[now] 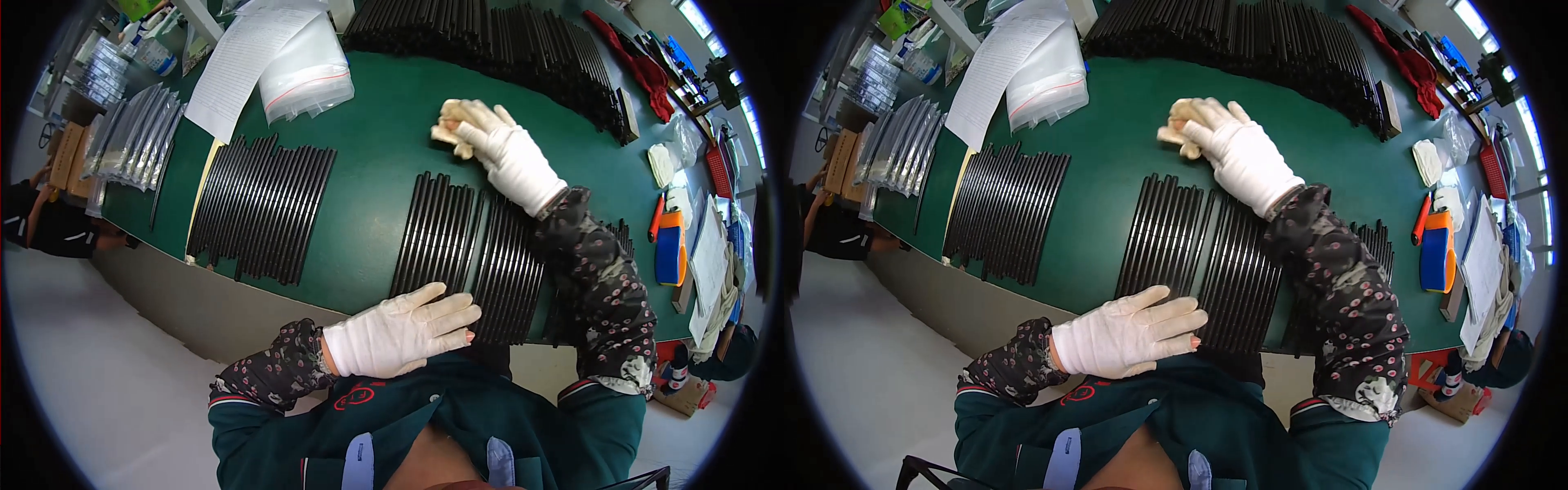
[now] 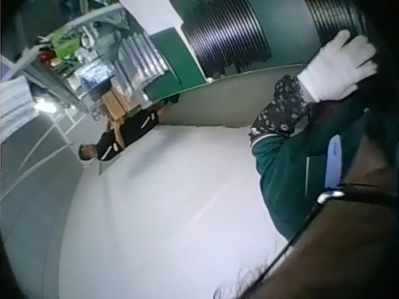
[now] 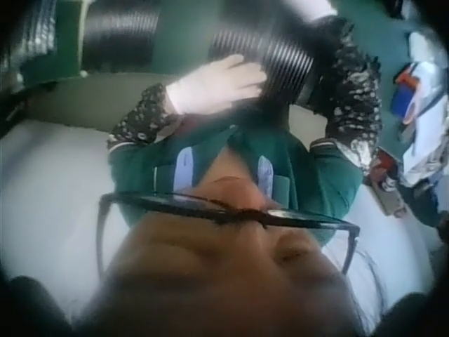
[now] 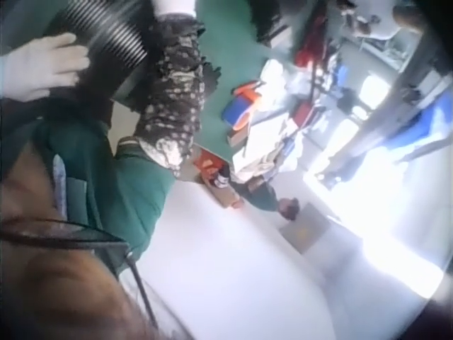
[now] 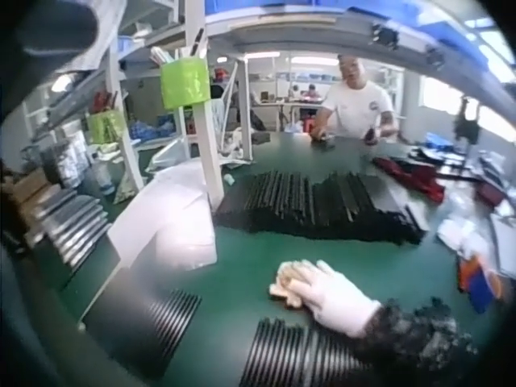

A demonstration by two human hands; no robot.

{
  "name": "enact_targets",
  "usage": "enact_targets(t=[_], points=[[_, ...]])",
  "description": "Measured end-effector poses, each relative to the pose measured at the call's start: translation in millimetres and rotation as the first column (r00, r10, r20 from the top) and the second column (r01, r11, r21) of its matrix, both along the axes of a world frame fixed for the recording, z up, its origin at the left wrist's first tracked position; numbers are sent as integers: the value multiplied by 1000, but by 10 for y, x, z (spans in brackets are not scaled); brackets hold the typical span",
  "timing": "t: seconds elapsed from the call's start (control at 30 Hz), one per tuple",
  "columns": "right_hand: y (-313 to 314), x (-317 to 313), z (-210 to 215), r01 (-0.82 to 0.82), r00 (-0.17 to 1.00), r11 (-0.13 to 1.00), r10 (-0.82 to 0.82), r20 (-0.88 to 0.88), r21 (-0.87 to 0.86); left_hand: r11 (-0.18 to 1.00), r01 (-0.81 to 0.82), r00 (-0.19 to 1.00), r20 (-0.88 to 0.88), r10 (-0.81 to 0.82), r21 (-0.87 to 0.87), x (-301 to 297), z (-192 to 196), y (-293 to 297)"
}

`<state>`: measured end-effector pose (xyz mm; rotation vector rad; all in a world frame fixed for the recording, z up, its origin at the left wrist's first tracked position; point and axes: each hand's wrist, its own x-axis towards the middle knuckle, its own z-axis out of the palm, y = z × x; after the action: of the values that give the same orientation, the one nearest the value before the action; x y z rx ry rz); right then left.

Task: Wiping and inspecting black cylindrical tubes at a factory workbench.

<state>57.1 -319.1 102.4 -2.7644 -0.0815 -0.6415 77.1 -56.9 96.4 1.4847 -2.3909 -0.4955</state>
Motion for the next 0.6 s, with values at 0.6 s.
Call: enact_targets(t=[0.6], points=[[229, -349, -124, -231, 969, 952, 243, 36, -199, 999, -17, 1000, 12, 16, 33, -50, -7, 24]])
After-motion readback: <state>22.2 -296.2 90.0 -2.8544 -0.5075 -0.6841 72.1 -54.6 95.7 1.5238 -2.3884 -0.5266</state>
